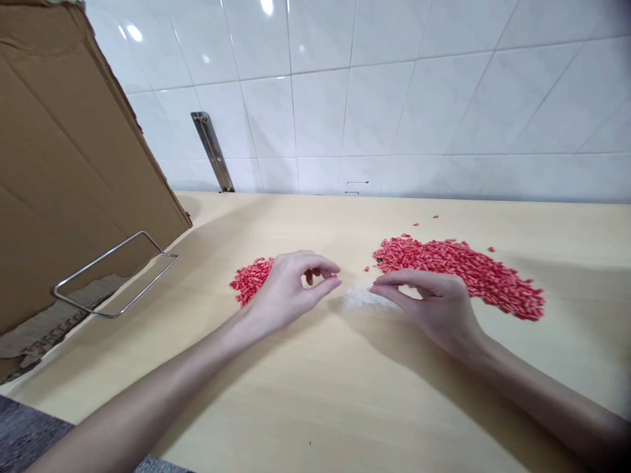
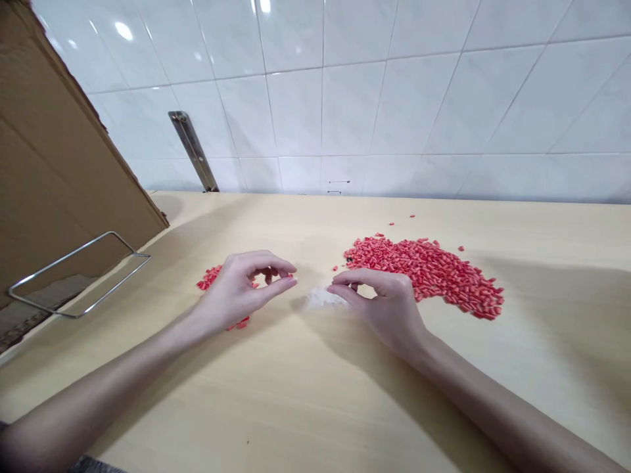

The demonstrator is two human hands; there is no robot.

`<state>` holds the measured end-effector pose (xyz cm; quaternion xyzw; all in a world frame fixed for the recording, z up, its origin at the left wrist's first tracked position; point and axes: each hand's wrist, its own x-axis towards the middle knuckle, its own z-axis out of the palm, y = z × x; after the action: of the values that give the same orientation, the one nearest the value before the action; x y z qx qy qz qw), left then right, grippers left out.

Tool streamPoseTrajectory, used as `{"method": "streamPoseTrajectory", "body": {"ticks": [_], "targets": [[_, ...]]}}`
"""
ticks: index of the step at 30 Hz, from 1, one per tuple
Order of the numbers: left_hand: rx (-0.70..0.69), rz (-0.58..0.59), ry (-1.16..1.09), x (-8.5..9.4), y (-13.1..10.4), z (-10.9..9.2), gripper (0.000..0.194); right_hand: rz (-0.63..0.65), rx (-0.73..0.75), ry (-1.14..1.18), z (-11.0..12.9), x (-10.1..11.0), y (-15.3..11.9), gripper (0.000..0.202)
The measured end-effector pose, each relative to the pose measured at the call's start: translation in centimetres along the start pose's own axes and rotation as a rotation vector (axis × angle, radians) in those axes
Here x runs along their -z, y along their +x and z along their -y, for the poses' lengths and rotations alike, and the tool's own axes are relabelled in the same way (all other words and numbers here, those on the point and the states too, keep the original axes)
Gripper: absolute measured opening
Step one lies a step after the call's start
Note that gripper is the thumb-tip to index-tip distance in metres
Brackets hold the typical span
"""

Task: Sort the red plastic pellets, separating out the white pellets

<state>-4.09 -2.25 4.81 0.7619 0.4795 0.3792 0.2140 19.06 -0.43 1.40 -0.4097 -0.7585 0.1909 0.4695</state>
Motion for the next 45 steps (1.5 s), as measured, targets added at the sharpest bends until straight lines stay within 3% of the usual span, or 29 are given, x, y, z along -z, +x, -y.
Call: {"method": "streamPoseTrajectory", "body": {"ticks": [5,9,14,21,27,35,45], "targets": [[0.156,-0.087,-0.411,-4.8,-0.5,-0.3,0.013,-0.063,-0.152,0.143,-0.4,0.9,-0.1,0.007],[0.144,-0.148,-0.467,-6.5,-0.5,0.2,0.013,-0.050,-0.176,0.166,-0.7,0.9,-0.2,0.011],[0.132,-0.222,-0.484,-6.5,-0.5,0.9,0.013,0.012,-0.217,0.271,-0.5,0.5,-0.6,0.005],[0.147,-0.182,-0.574,-6.4,-0.7,0.8,0.009,0.049,-0.263,0.360,0.3,0.0,-0.9,0.012],[0.108,-0.176,-0.568,-6.4,-0.8,1.2,0.012,0.083,-0.160,0.388,-0.2,-0.2,-1.0,0.014],[0.212,-0.107,-0.599,-6.4,-1.0,1.0,0.009,0.094,-0.168,0.426,-0.4,-0.2,-1.3,0.019],[0.172,-0.085,-0.577,-6.3,-1.0,0.9,0.014,0.121,-0.169,0.451,-0.2,-0.3,-1.6,0.020]]}}
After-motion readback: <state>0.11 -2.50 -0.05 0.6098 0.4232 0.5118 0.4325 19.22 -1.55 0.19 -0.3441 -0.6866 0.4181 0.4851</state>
